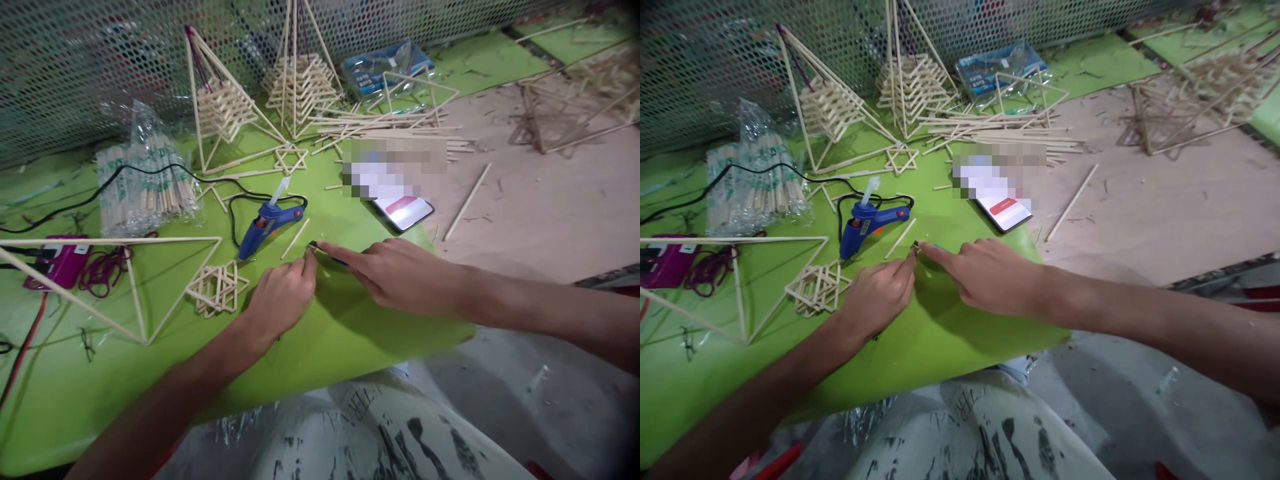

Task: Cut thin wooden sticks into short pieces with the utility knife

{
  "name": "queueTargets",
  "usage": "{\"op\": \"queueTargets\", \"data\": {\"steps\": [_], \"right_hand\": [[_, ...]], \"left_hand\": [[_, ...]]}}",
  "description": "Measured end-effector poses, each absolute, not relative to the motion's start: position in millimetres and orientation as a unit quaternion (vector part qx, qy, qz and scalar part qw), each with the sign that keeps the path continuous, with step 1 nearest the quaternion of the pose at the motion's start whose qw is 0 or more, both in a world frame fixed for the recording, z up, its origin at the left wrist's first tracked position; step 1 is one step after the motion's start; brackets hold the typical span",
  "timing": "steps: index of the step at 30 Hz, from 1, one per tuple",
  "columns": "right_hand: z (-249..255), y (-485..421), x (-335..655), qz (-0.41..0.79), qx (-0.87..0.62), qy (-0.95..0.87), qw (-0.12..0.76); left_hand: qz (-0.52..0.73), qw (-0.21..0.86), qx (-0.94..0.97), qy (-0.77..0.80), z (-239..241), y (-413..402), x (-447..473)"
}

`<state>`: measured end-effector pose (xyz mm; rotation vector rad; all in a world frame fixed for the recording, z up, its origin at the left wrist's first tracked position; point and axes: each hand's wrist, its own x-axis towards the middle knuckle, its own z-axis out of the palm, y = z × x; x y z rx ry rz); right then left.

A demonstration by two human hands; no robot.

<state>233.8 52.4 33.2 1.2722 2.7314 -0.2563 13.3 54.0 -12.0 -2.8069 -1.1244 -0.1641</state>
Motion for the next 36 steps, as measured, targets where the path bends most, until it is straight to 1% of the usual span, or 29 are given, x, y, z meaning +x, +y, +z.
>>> {"op": "queueTargets", "data": {"steps": [6,11,18,24,30,36], "right_hand": [[29,52,235,-0.099,0.438,0.892,0.041],[31,55,233,-0.095,0.437,0.894,0.041],[32,46,240,-0.109,0.443,0.888,0.048],[29,47,238,-0.098,0.436,0.894,0.046],[28,51,232,-0.089,0.429,0.897,0.063],[28,51,231,-0.071,0.421,0.903,0.052]], "left_hand": [[-0.06,0.071,-0.907,-0.411,-12,52,14],[-0.05,0.077,-0.905,-0.415,-10,54,14],[-0.034,0.056,-0.911,-0.407,-11,54,12],[-0.057,0.018,-0.914,-0.401,-12,58,10],[-0.064,0.005,-0.911,-0.407,-10,60,11],[-0.066,-0.013,-0.907,-0.415,-8,60,12]]}}
